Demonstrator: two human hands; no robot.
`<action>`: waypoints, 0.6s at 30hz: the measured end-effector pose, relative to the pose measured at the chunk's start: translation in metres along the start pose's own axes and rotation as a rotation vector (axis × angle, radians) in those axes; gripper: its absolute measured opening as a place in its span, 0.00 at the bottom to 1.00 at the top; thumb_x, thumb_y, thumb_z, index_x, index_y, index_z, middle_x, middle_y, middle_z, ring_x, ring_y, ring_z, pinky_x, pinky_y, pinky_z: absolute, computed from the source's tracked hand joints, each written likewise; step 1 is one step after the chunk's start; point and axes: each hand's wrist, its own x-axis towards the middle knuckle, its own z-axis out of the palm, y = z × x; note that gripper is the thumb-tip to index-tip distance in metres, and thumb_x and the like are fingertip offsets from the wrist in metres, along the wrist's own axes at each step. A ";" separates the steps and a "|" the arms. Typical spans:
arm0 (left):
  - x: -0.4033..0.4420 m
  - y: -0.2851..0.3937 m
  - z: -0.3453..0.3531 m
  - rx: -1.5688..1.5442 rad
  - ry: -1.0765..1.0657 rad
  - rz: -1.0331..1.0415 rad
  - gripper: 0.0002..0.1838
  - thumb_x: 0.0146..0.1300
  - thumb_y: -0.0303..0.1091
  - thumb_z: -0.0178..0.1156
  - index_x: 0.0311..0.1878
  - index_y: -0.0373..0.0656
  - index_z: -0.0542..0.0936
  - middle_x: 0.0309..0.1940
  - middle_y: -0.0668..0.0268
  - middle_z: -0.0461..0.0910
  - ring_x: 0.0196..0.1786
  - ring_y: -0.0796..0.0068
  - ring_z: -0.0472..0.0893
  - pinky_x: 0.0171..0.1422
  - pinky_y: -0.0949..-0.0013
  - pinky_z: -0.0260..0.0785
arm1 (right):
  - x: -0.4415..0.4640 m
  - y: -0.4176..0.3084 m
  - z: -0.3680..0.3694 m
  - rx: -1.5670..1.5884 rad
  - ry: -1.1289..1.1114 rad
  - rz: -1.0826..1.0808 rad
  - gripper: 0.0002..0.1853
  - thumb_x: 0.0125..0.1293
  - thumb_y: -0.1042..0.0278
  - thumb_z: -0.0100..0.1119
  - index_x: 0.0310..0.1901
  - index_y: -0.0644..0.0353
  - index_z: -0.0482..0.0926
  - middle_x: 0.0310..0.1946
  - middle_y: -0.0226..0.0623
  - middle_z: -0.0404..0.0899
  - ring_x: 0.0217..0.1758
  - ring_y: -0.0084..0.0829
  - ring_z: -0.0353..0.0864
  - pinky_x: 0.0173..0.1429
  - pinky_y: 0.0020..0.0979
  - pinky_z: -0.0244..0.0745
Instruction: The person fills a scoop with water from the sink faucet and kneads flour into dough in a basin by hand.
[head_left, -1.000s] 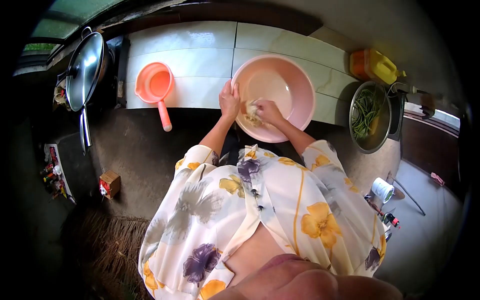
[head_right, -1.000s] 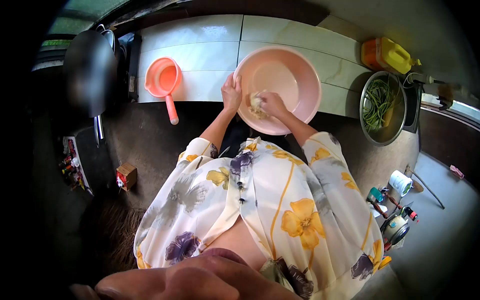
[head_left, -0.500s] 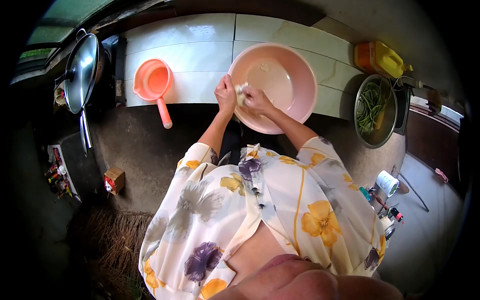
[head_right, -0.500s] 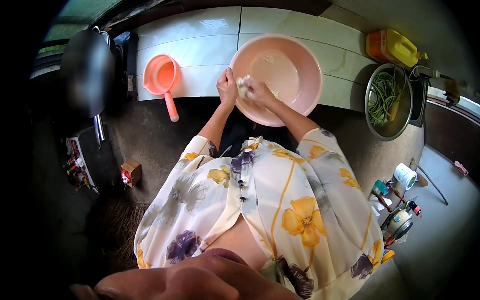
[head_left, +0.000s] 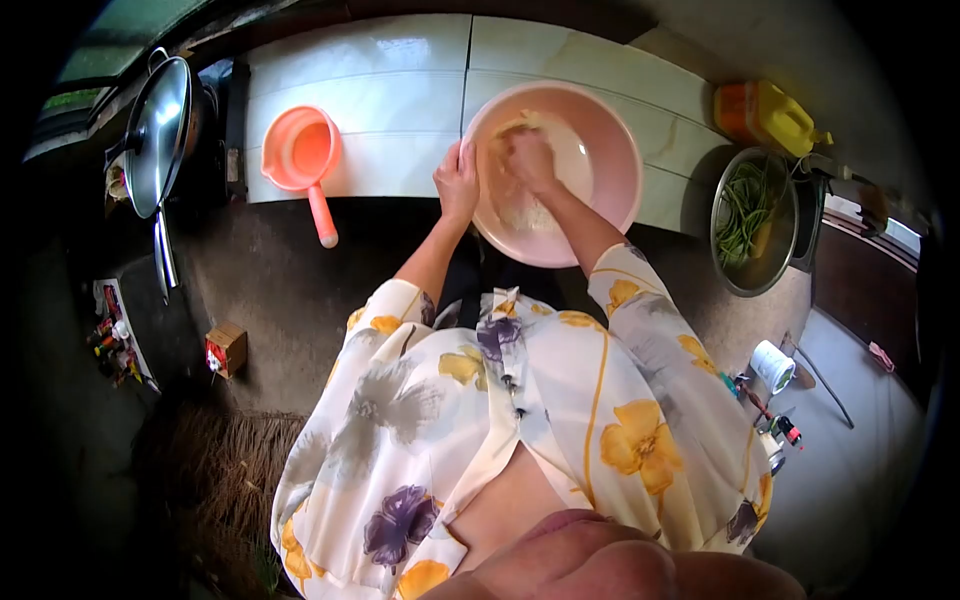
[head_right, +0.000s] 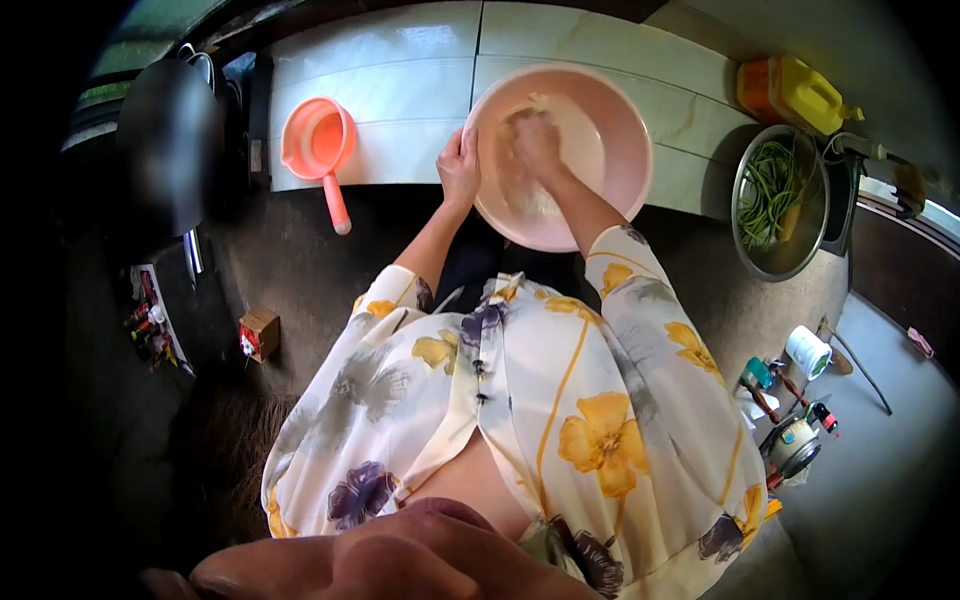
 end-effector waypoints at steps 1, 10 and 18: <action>-0.003 0.000 -0.001 0.009 0.026 0.022 0.19 0.75 0.44 0.59 0.53 0.37 0.84 0.35 0.47 0.86 0.38 0.56 0.87 0.46 0.59 0.76 | -0.023 -0.020 0.001 0.041 -0.068 -0.062 0.13 0.55 0.70 0.63 0.43 0.58 0.85 0.44 0.45 0.84 0.50 0.48 0.81 0.56 0.45 0.78; 0.002 0.004 -0.002 0.049 -0.007 0.012 0.17 0.72 0.39 0.60 0.54 0.35 0.83 0.39 0.44 0.86 0.43 0.45 0.87 0.48 0.55 0.77 | -0.043 0.045 -0.054 0.386 -0.434 -0.215 0.15 0.61 0.64 0.62 0.50 0.53 0.83 0.52 0.40 0.82 0.61 0.46 0.77 0.55 0.44 0.78; 0.003 0.004 -0.004 0.009 0.021 -0.008 0.18 0.70 0.39 0.61 0.55 0.36 0.82 0.39 0.43 0.86 0.43 0.44 0.86 0.49 0.53 0.77 | -0.070 0.064 -0.096 -0.287 -0.188 0.021 0.17 0.67 0.69 0.54 0.58 0.52 0.79 0.56 0.50 0.75 0.61 0.50 0.77 0.60 0.49 0.77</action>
